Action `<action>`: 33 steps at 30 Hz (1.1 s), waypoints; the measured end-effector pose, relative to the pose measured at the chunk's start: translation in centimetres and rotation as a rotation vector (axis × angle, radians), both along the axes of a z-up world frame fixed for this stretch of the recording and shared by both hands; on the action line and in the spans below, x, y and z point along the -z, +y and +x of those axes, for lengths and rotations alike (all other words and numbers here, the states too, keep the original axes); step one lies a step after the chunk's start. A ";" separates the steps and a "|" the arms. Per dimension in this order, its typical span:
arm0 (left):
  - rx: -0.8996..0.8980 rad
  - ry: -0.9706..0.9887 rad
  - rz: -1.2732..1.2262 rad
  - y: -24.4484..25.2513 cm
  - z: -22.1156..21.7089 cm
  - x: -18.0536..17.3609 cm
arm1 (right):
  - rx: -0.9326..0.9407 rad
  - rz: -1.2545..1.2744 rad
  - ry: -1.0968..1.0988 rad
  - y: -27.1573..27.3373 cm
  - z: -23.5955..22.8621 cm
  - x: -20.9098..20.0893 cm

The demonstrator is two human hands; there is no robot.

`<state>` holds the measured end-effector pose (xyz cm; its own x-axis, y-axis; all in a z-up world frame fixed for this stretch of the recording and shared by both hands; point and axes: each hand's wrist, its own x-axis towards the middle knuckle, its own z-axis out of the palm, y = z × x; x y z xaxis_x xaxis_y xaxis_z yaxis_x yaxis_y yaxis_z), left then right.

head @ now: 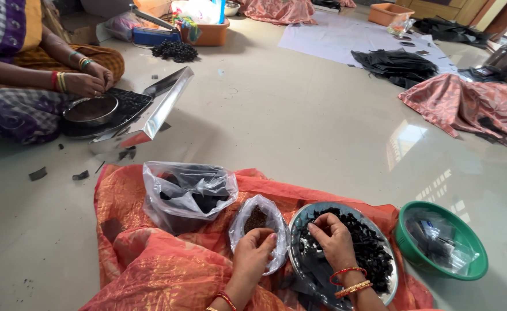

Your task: The person sits on the floor and folds black fabric pieces one at a time, pressing each fold by hand and placing the folded piece onto a large plate of finished pieces. They take new pieces from a pile and occasionally reach into a small bag of brown seeds beside the plate.

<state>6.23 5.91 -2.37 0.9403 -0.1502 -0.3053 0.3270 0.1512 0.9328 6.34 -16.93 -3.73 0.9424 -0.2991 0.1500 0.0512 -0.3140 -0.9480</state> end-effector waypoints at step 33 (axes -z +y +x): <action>-0.264 0.127 -0.427 1.1 0.4 -1.1 | 0.013 -0.696 0.117 9.5 2.7 1.2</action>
<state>6.61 7.04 -1.29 0.9227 -0.0493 -0.3822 0.3327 0.6026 0.7254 9.00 -7.42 -4.95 0.9610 -0.1822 0.2083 -0.0471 -0.8495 -0.5255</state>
